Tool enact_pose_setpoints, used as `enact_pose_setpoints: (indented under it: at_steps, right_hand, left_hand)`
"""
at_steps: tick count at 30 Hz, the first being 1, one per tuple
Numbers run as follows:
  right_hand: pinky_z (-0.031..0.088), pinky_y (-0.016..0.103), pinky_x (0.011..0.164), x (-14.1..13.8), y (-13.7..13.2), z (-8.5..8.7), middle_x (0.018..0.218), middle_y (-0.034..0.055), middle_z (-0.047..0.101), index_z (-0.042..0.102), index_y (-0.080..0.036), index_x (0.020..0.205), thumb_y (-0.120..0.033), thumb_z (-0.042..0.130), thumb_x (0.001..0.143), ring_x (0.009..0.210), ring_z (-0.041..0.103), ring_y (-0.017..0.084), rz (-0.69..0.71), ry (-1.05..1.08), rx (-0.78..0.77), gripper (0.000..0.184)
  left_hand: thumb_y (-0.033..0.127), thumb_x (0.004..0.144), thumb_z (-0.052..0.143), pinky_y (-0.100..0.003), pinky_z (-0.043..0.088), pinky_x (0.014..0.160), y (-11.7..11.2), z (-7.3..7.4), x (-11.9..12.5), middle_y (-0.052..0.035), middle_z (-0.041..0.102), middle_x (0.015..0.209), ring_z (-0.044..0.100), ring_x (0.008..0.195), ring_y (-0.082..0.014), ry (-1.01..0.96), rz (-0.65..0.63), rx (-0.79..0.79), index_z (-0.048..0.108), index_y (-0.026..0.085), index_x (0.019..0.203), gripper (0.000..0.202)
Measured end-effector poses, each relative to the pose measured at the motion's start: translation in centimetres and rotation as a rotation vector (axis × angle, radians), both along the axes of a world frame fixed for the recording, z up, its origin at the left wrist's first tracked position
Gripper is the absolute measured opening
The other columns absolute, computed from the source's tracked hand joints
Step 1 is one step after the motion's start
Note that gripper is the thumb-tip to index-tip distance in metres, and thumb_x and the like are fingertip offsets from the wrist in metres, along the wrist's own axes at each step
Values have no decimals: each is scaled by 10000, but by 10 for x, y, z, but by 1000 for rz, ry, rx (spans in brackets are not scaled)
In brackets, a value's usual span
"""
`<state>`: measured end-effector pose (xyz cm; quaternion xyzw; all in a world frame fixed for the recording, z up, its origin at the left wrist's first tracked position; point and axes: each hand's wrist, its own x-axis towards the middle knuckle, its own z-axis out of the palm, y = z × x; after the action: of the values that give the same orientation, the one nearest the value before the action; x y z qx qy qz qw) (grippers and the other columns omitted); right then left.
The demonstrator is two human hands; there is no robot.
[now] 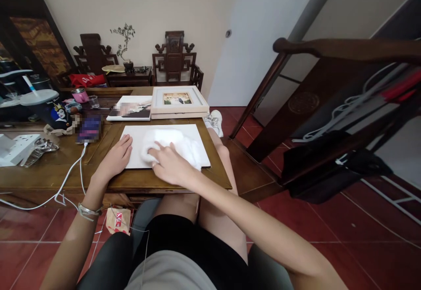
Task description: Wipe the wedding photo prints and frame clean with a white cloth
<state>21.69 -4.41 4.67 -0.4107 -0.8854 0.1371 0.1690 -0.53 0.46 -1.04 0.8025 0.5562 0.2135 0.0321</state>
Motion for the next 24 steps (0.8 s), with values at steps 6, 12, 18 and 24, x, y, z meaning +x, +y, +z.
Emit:
enact_pose_setpoints:
  at_steps: [6,12,18,24]
  right_hand:
    - [381,318,735,15,-44,20,874,91,616,596,-162,884,-111,429,806,793,545,225,106,-70,-40,191]
    - [380,302,684,1,14,17,780,77,648,618,-161,974,-135,410,837,705,553,223,-6,-70,-61,251]
    - [420,382,831,-22,77,10,1005,145,685,608,-148,1077,-171,360,898,946,594,299,-148,-69,-9,307]
    - [365,495,946,-32,56,0,1056,175,653,594,-131,1122,-148,401,877,992,585,321,-174,-100,7,313]
  left_hand:
    - [235,965,285,-474,302,1164,0,0,0,-221,404,1488,317,1432,-291,26,3,2,463,44,1339,455]
    - [238,962,296,-492,309,1158,0,-1,0,-202,414,1489,323,1430,-290,-9,7,0,469,76,1342,448]
    - [245,959,300,-468,285,1176,0,2,0,-199,414,1489,314,1434,-288,-13,0,-18,468,63,1343,457]
    - [239,958,298,-452,287,1175,0,1,0,-213,405,1491,315,1434,-286,-8,6,-19,466,41,1344,465]
